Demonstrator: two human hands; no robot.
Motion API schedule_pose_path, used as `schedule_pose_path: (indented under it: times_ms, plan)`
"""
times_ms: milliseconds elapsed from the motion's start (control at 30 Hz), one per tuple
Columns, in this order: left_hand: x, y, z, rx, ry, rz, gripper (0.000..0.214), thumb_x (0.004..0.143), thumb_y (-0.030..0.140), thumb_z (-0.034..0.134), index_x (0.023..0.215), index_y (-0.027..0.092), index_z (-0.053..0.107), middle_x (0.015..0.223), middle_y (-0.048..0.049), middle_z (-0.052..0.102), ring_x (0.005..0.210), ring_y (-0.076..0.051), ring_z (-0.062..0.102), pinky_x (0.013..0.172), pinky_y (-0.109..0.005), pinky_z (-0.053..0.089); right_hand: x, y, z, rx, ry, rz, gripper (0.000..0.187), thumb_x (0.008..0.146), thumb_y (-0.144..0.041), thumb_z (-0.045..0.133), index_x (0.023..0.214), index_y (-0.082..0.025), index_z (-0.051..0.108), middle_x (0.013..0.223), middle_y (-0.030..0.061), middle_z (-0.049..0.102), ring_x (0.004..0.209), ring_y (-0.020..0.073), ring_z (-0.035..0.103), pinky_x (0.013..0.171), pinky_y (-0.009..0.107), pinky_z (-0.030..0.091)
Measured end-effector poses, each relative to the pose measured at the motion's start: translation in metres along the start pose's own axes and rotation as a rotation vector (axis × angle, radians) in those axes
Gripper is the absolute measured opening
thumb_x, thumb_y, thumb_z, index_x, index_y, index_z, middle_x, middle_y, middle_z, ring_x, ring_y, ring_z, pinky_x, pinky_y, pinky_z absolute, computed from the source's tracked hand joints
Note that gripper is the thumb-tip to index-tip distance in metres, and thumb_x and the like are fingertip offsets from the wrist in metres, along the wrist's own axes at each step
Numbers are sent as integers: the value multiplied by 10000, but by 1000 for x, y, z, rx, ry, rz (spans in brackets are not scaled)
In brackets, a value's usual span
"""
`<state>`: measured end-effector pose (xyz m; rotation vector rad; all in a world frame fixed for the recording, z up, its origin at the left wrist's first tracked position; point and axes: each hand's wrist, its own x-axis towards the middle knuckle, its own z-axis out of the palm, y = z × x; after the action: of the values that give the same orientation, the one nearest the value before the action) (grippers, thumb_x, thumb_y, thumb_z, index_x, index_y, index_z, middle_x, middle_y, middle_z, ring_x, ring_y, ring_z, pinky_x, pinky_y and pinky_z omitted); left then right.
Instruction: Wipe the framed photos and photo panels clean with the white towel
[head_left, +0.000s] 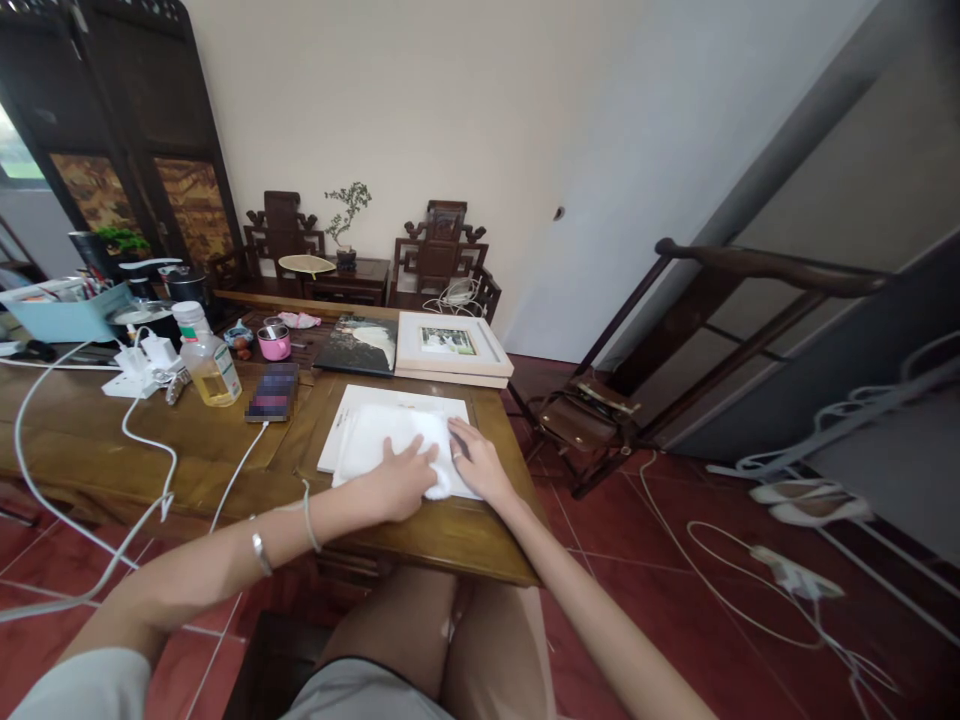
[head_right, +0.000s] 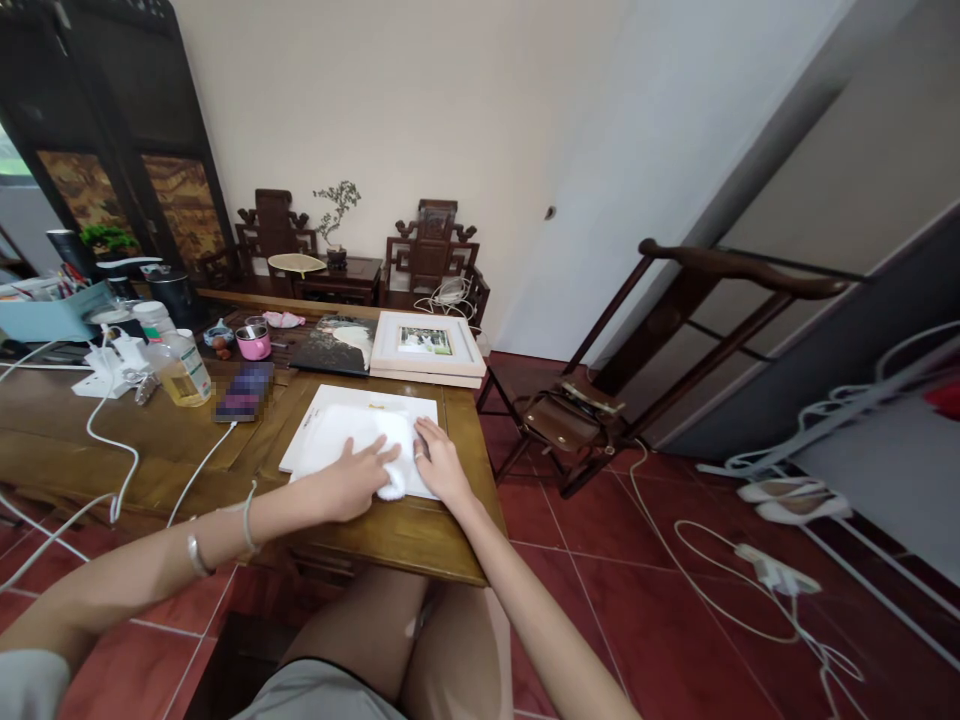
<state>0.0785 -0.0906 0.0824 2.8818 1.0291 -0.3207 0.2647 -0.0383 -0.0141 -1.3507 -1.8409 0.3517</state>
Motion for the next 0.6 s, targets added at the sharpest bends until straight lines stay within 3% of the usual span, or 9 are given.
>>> schedule_pose_path:
  times_ms: [133, 233, 400, 600]
  plan:
    - [45, -36, -2, -12, 25, -106, 463, 769, -57, 447, 1138, 183, 594, 1511, -140, 246, 1404, -364, 140, 961, -725, 262, 1, 3, -1, 105, 23, 84, 359, 794, -221, 518, 1122, -202, 661, 1261, 77, 617, 1257, 244, 497, 1107, 471, 323]
    - [69, -44, -4, 4, 55, -149, 476, 803, -64, 407, 1175, 185, 569, 1520, -146, 220, 1407, -368, 123, 967, -732, 234, 2, 4, -3, 229, 70, 217, 359, 804, -274, 514, 1126, -209, 659, 1255, 68, 623, 1224, 242, 529, 1086, 465, 342]
    - [73, -12, -6, 16, 19, -112, 448, 784, -35, 490, 1153, 192, 605, 1532, -120, 203, 1400, -387, 134, 992, -735, 199, 3, 4, -4, 407, 200, 326, 421, 855, -379, 464, 1179, -168, 631, 1278, 107, 602, 1215, 266, 527, 1065, 470, 347]
    - [28, 34, -1, 77, 27, 19, 340, 796, 70, 532, 1107, 157, 640, 1505, -161, 257, 1376, -415, 197, 963, -739, 264, 1, 3, -2, 480, 222, 326, 469, 868, -442, 463, 1234, -180, 594, 1315, 99, 574, 1227, 266, 516, 1061, 454, 359]
